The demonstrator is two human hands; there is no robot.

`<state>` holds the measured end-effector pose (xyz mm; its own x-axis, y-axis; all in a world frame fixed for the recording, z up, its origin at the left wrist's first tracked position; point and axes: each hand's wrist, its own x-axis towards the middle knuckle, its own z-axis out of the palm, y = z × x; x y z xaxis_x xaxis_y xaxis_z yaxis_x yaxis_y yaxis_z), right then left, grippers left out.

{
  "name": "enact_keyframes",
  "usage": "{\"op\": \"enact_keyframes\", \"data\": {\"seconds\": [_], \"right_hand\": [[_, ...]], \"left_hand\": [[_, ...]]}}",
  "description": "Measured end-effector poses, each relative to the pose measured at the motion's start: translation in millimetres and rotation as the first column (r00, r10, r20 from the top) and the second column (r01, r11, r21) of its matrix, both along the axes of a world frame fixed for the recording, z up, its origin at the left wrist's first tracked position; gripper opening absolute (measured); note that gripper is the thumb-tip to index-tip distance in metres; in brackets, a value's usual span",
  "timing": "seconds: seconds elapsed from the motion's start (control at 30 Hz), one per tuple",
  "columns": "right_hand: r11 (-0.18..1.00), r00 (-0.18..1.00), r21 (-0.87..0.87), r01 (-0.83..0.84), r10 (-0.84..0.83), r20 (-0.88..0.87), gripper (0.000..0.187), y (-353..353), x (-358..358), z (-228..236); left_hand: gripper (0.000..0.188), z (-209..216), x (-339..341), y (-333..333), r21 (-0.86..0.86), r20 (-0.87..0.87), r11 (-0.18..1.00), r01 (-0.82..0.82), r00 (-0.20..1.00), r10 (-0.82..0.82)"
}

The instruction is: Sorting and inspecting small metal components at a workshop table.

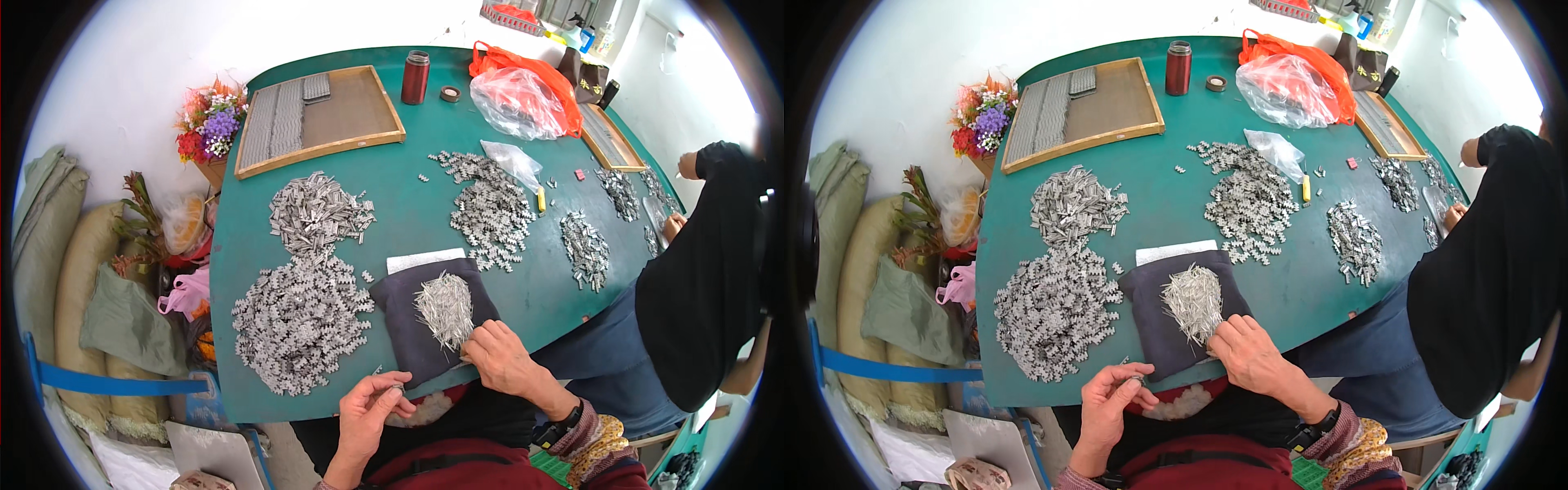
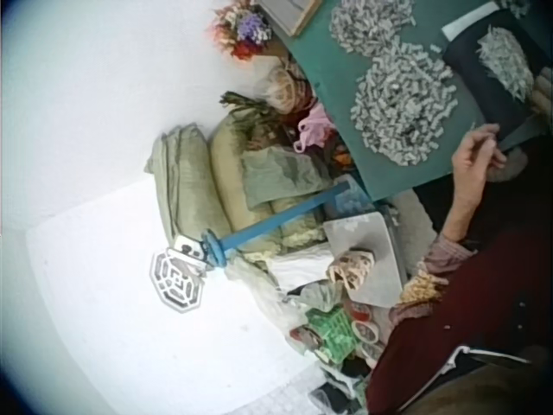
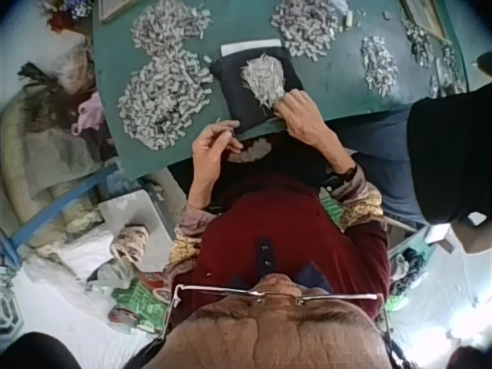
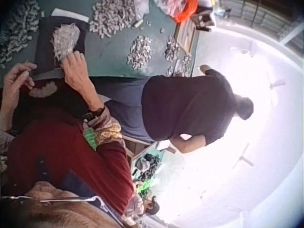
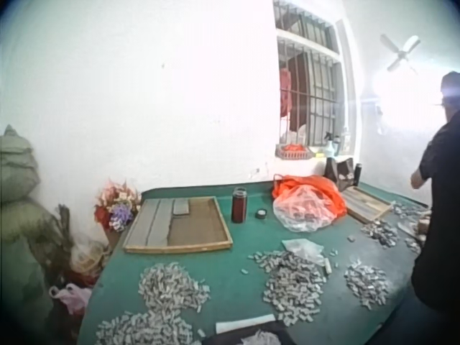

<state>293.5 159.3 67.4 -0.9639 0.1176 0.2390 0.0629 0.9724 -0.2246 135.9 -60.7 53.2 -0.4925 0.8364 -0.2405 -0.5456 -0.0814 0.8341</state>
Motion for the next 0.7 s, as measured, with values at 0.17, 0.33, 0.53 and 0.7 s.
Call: {"op": "enact_keyframes", "data": {"seconds": [0.17, 0.33, 0.53, 0.7], "right_hand": [[0.993, 0.989, -0.059, 0.098, -0.104, -0.106, 0.016, 3.8, -11.3, 13.4], [0.995, 0.994, -0.096, 0.023, -0.033, -0.108, 0.013, 1.4, -5.8, 17.3], [1.000, 0.999, 0.008, -0.026, 0.026, -0.021, 0.016, -4.1, 5.8, 1.3], [0.998, 0.990, -0.020, 0.054, -0.056, -0.128, 0.018, -1.8, -16.2, 15.5]], "left_hand": [[0.011, 2.7, 0.8, -1.4, -0.011, 0.011, 1.000, -0.018, 1.000, 0.018], [0.011, 1.1, 0.4, -4.2, -0.015, 0.020, 0.999, -0.039, 0.999, 0.039], [0.011, -2.6, 0.3, -3.3, -0.010, 0.011, 1.000, -0.025, 1.000, 0.025], [0.011, -2.2, 1.1, -5.7, -0.016, -0.001, 0.999, -0.029, 1.000, 0.029]]}}
